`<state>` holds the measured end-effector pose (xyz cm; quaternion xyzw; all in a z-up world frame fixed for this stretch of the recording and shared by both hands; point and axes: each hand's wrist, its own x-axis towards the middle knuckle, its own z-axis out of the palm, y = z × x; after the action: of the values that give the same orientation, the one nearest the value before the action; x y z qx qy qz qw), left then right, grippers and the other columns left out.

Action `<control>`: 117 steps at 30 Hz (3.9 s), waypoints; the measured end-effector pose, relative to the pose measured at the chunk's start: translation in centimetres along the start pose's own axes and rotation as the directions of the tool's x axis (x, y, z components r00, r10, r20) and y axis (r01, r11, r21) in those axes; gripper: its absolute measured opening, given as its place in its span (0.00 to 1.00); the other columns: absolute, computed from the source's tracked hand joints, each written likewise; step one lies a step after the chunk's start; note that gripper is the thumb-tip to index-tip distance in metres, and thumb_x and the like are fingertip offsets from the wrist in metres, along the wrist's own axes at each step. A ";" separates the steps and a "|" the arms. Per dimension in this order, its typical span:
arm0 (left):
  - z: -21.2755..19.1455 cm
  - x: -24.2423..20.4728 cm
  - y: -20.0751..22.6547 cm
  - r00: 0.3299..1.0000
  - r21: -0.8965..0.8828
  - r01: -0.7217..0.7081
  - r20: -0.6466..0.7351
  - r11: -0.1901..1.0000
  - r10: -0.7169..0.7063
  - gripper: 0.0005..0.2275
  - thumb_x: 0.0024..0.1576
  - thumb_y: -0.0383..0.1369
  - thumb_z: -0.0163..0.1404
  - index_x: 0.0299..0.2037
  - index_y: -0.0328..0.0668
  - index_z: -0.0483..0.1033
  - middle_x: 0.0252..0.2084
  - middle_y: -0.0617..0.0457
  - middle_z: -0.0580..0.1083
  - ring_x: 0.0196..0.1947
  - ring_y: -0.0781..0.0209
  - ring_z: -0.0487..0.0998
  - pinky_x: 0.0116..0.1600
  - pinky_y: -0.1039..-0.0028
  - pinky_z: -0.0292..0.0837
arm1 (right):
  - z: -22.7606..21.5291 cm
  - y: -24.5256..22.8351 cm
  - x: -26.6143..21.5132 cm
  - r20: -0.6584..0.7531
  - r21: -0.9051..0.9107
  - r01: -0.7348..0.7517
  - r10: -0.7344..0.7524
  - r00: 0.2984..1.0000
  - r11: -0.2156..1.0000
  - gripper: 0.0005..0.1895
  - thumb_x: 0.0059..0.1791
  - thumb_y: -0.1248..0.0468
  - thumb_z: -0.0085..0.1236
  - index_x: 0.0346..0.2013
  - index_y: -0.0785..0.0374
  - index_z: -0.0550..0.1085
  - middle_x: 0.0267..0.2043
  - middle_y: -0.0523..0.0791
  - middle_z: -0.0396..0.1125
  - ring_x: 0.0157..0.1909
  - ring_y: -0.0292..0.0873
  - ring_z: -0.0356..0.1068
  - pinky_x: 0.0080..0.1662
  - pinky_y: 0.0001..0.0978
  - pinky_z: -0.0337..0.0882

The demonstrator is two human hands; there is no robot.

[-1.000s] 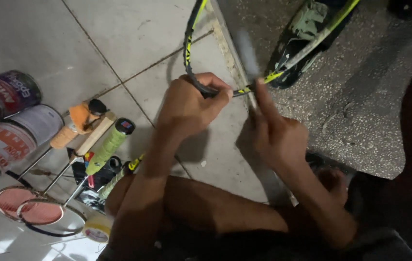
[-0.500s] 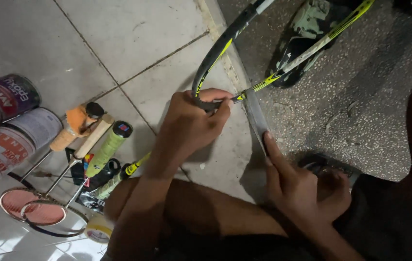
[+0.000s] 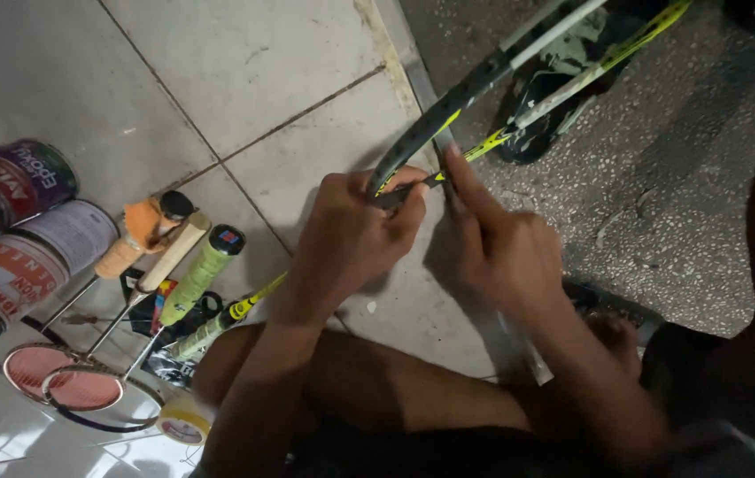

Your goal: Repairing a badminton racket frame by filing down rough edges or imperfections using a hand file while sitting on the floor.

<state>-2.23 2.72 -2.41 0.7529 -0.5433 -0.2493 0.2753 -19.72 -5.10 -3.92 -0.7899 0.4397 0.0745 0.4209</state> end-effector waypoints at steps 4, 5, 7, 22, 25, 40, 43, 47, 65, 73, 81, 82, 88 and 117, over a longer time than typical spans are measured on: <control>0.6 -1.3 -1.0 0.915 0.461 -0.386 0.080 0.799 0.396 0.11 0.61 0.28 0.55 0.49 0.43 0.65 0.51 0.53 0.78 0.35 0.57 0.79 0.33 0.61 0.69 | -0.2 1.4 -0.3 -0.079 0.007 0.117 -0.116 0.990 0.993 0.24 0.59 0.56 0.39 0.72 0.42 0.59 0.10 0.42 0.54 0.10 0.38 0.50 0.21 0.35 0.50; 0.8 -1.5 -1.2 0.914 0.507 -0.384 0.091 0.772 0.395 0.10 0.61 0.29 0.54 0.49 0.44 0.68 0.51 0.55 0.79 0.34 0.60 0.80 0.33 0.61 0.69 | -0.1 2.0 -1.0 -0.136 0.055 0.184 -0.175 0.975 0.981 0.24 0.61 0.58 0.40 0.73 0.46 0.57 0.12 0.40 0.54 0.11 0.36 0.49 0.22 0.33 0.49; 0.6 -0.5 0.0 0.970 0.275 -0.231 -0.009 0.933 0.243 0.05 0.60 0.29 0.52 0.43 0.38 0.73 0.43 0.53 0.80 0.31 0.53 0.80 0.32 0.60 0.71 | -0.4 2.6 -3.8 -0.144 0.053 0.136 -0.127 0.981 0.989 0.24 0.59 0.59 0.43 0.71 0.46 0.60 0.17 0.40 0.63 0.12 0.36 0.53 0.23 0.34 0.53; -0.1 1.1 1.3 0.985 -0.126 0.137 0.125 0.982 -0.122 0.08 0.58 0.26 0.48 0.26 0.36 0.71 0.12 0.49 0.64 0.11 0.55 0.64 0.19 0.69 0.60 | -0.1 1.5 -2.6 0.048 0.089 -0.051 0.047 0.998 0.995 0.28 0.51 0.57 0.44 0.67 0.40 0.66 0.10 0.47 0.55 0.17 0.45 0.59 0.26 0.40 0.61; -0.2 1.2 1.4 0.985 -0.129 0.142 0.114 0.981 -0.128 0.05 0.54 0.23 0.48 0.29 0.32 0.77 0.11 0.47 0.69 0.08 0.56 0.72 0.14 0.72 0.66 | 0.3 0.5 0.2 -0.078 0.003 0.005 -0.005 0.997 1.000 0.17 0.50 0.55 0.48 0.52 0.40 0.75 0.10 0.47 0.63 0.21 0.57 0.69 0.29 0.48 0.67; 0.0 0.7 1.9 0.983 -0.147 0.168 0.101 0.975 -0.154 0.08 0.50 0.20 0.46 0.34 0.31 0.79 0.12 0.45 0.70 0.08 0.55 0.72 0.13 0.72 0.66 | -0.1 3.2 -8.0 -0.147 -0.067 0.035 -0.045 0.988 0.997 0.27 0.48 0.59 0.52 0.63 0.39 0.72 0.10 0.53 0.65 0.20 0.58 0.71 0.29 0.45 0.68; 0.1 0.8 1.4 0.981 -0.167 0.171 0.118 0.971 -0.152 0.07 0.50 0.20 0.46 0.33 0.31 0.79 0.11 0.47 0.69 0.07 0.58 0.71 0.12 0.74 0.65 | 1.3 3.6 -6.0 -0.114 -0.013 0.023 -0.024 0.993 1.000 0.26 0.49 0.56 0.49 0.63 0.37 0.71 0.10 0.54 0.64 0.22 0.59 0.71 0.29 0.50 0.65; -0.7 1.4 1.8 0.983 -0.178 0.153 0.124 0.972 -0.132 0.07 0.52 0.20 0.45 0.31 0.32 0.78 0.09 0.47 0.68 0.06 0.63 0.69 0.12 0.76 0.63 | 1.0 1.9 -1.1 -0.087 0.085 0.060 -0.053 0.995 0.995 0.29 0.48 0.60 0.46 0.65 0.43 0.71 0.10 0.52 0.62 0.19 0.59 0.69 0.28 0.46 0.67; -0.4 1.2 0.9 0.989 -0.212 0.126 0.102 0.969 -0.106 0.05 0.56 0.27 0.49 0.32 0.34 0.78 0.11 0.49 0.71 0.09 0.60 0.73 0.20 0.74 0.69 | 1.6 2.9 -4.5 -0.072 0.045 -0.050 0.054 0.996 0.998 0.25 0.50 0.54 0.44 0.63 0.31 0.70 0.10 0.54 0.63 0.23 0.58 0.71 0.31 0.50 0.65; 0.0 0.8 -0.4 0.962 0.077 -0.274 0.041 0.959 0.271 0.02 0.54 0.24 0.54 0.33 0.40 0.79 0.18 0.53 0.74 0.14 0.57 0.75 0.21 0.74 0.70 | -0.3 0.8 -1.4 -0.252 0.051 0.152 -0.135 0.958 0.987 0.25 0.53 0.60 0.48 0.67 0.43 0.69 0.13 0.53 0.65 0.23 0.60 0.70 0.30 0.52 0.66; -0.2 0.6 -0.2 0.917 0.265 -0.387 0.010 0.883 0.399 0.04 0.52 0.21 0.54 0.31 0.42 0.80 0.25 0.55 0.76 0.17 0.57 0.76 0.23 0.74 0.71 | 1.6 4.0 -6.8 -0.173 0.059 0.092 -0.081 0.982 0.994 0.26 0.49 0.61 0.52 0.63 0.42 0.72 0.13 0.53 0.67 0.20 0.58 0.71 0.27 0.47 0.68; -0.6 0.7 0.2 0.910 0.329 -0.391 0.003 0.859 0.414 0.05 0.53 0.21 0.54 0.32 0.43 0.80 0.26 0.56 0.75 0.18 0.60 0.75 0.24 0.76 0.71 | 1.7 3.8 -6.0 -0.165 0.030 0.127 -0.120 0.979 0.992 0.26 0.51 0.60 0.50 0.64 0.43 0.71 0.13 0.55 0.66 0.21 0.60 0.70 0.28 0.51 0.67; 1.5 0.0 0.8 0.987 0.052 0.162 -0.014 0.985 -0.162 0.07 0.54 0.32 0.54 0.29 0.36 0.78 0.19 0.48 0.74 0.16 0.49 0.76 0.20 0.66 0.67 | -1.0 0.3 -0.5 -0.075 0.050 0.020 -0.016 0.997 0.999 0.25 0.54 0.56 0.47 0.65 0.31 0.67 0.17 0.57 0.68 0.28 0.66 0.71 0.38 0.56 0.68; 1.4 -4.5 11.2 0.957 0.464 -0.245 -0.024 0.851 0.289 0.13 0.66 0.31 0.43 0.55 0.31 0.73 0.28 0.51 0.78 0.11 0.74 0.65 0.12 0.77 0.55 | -6.5 6.5 -10.6 -0.306 0.309 0.000 0.099 0.947 0.951 0.26 0.52 0.52 0.50 0.63 0.57 0.70 0.21 0.41 0.61 0.22 0.31 0.55 0.30 0.23 0.57</control>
<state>-12.06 3.88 4.62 0.7241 -0.6725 -0.0390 0.1477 -32.65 -4.79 1.45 -0.7055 0.5279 -0.1118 0.4594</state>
